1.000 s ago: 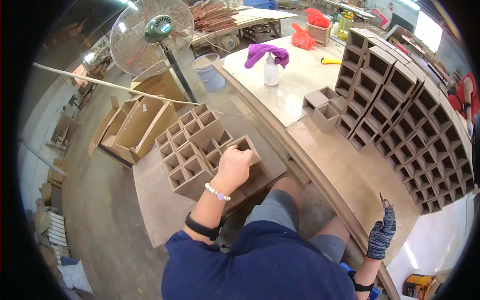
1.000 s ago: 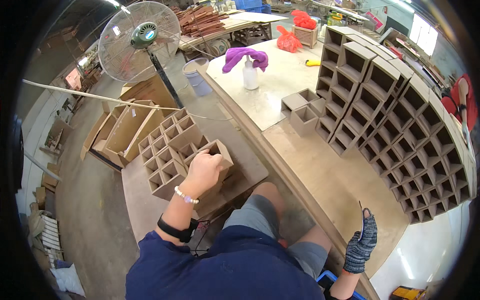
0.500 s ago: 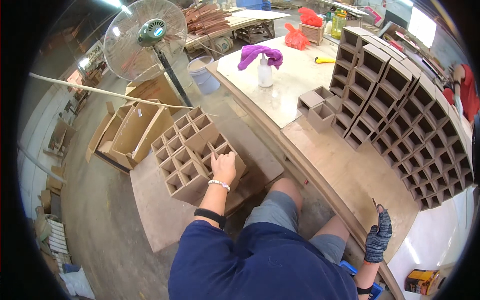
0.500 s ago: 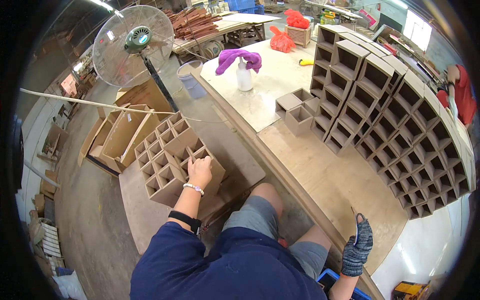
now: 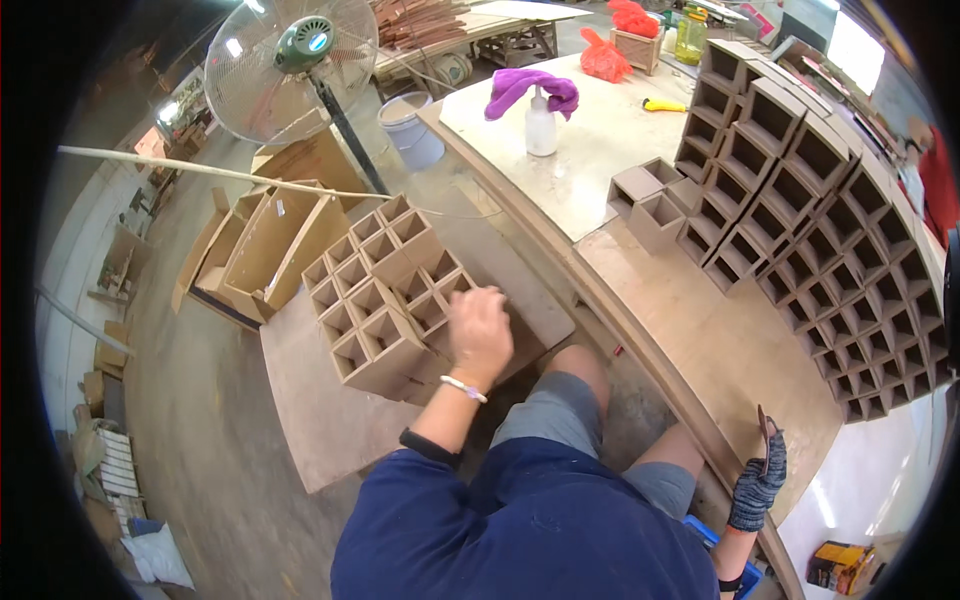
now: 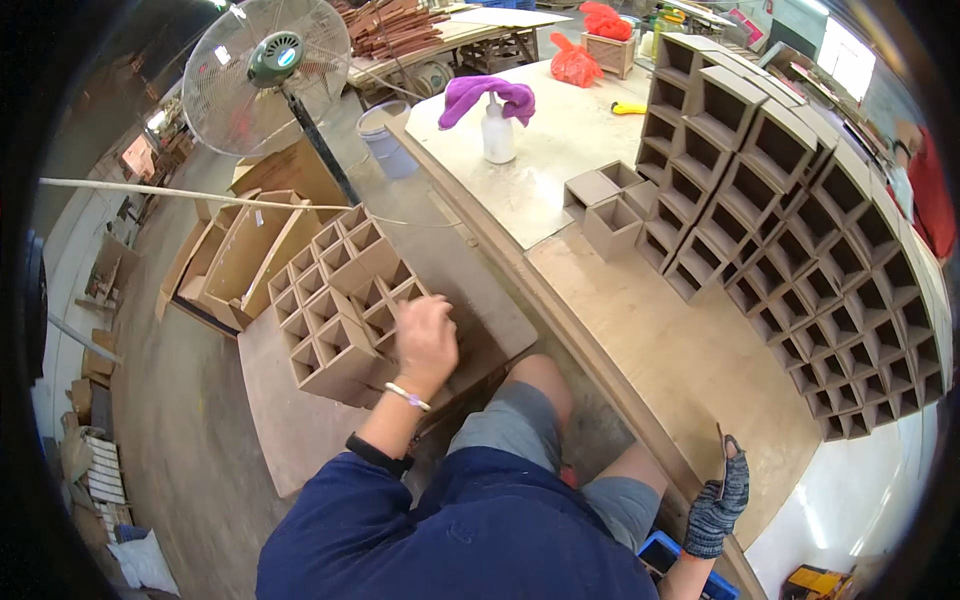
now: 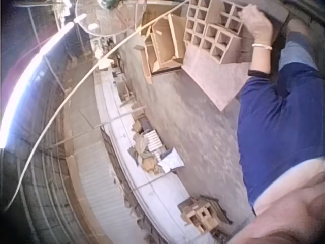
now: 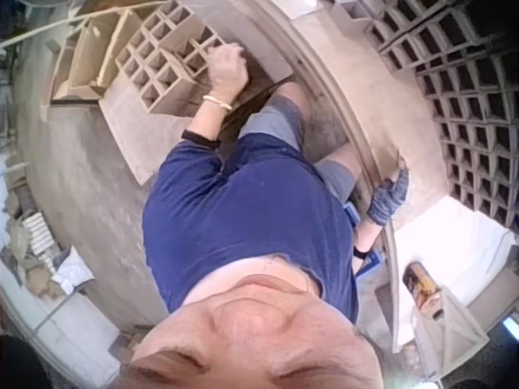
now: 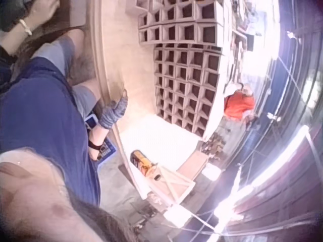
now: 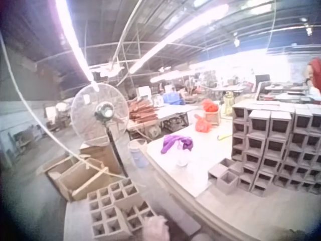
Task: The recorder uses a piece of sandpaper to manually smooth the edges and surfaces of small, cubic wooden blocks at a workshop station.
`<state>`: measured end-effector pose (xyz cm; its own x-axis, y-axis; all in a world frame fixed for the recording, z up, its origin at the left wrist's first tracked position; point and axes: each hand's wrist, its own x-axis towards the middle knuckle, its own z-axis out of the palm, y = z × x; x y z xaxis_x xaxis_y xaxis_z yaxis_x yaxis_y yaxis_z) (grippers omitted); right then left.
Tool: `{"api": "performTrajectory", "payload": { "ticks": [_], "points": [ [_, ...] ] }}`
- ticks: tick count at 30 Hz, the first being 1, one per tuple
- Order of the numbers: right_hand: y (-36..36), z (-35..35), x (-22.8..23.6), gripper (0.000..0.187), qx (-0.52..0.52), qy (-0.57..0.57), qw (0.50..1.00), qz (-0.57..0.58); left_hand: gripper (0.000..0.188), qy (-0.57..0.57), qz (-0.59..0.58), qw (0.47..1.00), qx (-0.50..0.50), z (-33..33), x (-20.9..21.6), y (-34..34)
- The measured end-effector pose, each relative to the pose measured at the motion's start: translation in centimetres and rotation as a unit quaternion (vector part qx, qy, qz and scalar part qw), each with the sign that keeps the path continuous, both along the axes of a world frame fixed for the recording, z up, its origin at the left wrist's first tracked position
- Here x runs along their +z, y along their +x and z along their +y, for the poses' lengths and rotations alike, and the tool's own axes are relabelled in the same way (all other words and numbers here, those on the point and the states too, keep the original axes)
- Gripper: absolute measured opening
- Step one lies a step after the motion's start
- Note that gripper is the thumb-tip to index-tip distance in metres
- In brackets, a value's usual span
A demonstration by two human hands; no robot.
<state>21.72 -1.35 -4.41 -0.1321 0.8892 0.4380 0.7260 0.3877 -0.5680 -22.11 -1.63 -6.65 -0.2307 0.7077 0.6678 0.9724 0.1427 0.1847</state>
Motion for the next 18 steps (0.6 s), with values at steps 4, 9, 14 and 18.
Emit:
{"api": "performTrajectory", "payload": {
  "ticks": [4, 9, 14, 18],
  "points": [
    [-0.1, 1.0, -1.1, 0.052, -0.013, 0.062, 0.998, -0.026, 0.017, -0.201, 0.038, 0.967, -0.149, 1.3, -6.8, 2.8],
    [0.5, 1.8, -3.1, 0.038, -0.008, 0.074, 0.996, -0.053, 0.033, -0.482, 0.124, 0.863, -0.090, 5.7, -14.3, 2.2],
    [0.7, 2.0, -2.8, 0.051, -0.004, 0.019, 0.997, -0.079, 0.044, -0.613, 0.123, 0.779, 0.034, 11.0, -16.3, -1.0],
    [0.6, 2.2, -4.0, 0.051, -0.031, 0.006, 0.985, -0.170, 0.042, -0.595, 0.325, 0.703, 0.215, 11.7, -29.7, -5.6]
  ]
}}
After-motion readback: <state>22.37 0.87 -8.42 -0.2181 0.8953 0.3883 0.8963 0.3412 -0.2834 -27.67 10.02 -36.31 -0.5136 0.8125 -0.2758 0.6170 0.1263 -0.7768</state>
